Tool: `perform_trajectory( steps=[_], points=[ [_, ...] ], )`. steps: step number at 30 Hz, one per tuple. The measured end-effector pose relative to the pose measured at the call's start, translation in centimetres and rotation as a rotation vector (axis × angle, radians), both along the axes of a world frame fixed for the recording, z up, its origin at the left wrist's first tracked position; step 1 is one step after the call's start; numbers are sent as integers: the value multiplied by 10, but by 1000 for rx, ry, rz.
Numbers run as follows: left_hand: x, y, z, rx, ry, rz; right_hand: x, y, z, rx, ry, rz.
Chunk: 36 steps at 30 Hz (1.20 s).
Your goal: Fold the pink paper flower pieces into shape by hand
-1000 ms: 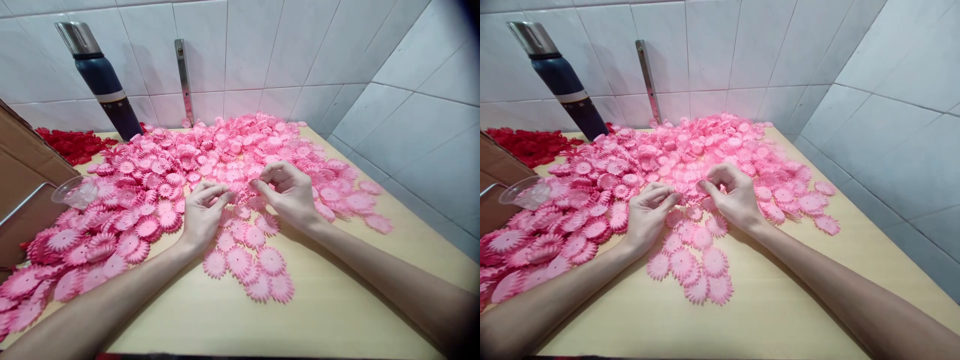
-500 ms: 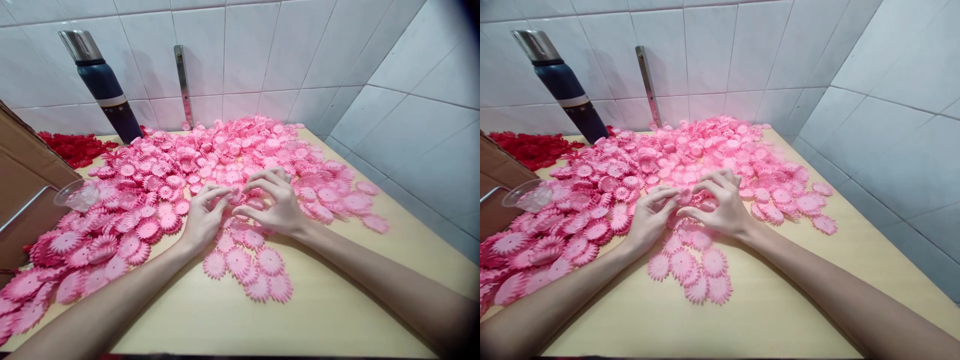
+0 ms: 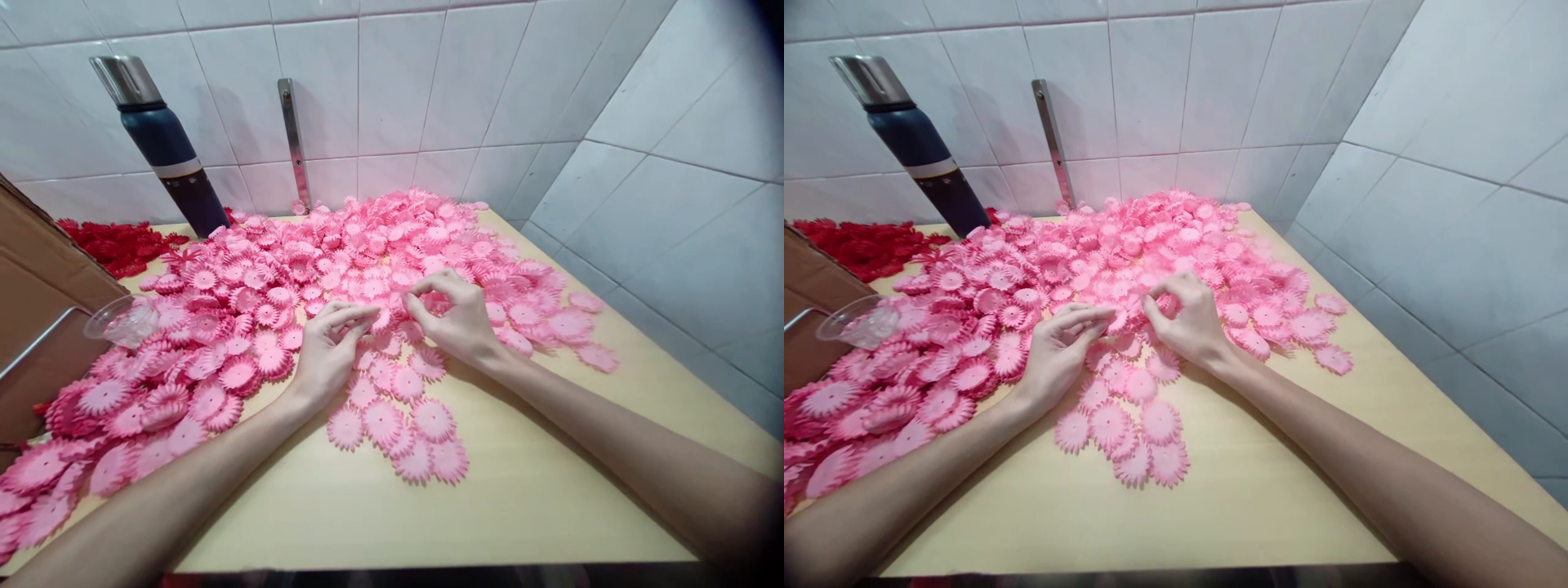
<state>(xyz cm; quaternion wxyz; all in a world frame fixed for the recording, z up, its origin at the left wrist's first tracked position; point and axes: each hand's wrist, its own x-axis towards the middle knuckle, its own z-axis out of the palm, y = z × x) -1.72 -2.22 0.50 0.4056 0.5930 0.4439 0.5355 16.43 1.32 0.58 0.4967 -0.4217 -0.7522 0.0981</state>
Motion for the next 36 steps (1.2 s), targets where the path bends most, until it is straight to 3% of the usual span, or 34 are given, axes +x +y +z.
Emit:
perform_trajectory(
  steps=[3, 8, 15, 20, 25, 27, 28, 30, 36],
  points=[
    [1, 0, 1, -13, -20, 38, -1, 2, 0, 13, 31, -44],
    [1, 0, 4, -102, -39, 28, -2, -3, 1, 82, -57, 121],
    [2, 0, 2, -160, -113, 39, 2, -5, 1, 62, -76, 315],
    [4, 1, 1, -96, -114, 33, 0, -2, -2, 66, -36, 71],
    [3, -2, 4, -132, -130, 57, 0, -1, -1, 99, -42, 187],
    [2, -4, 4, -100, -108, 55, 7, 5, 0, 36, 57, 39],
    [2, -4, 4, -87, -105, 63, 11, 9, 1, 25, 158, -104],
    [1, -3, 4, -92, -115, 84, 19, 15, 2, 34, 261, -208],
    [1, 0, 4, -183, -161, 39, 10, 4, 6, 27, 121, -33]
  ],
)
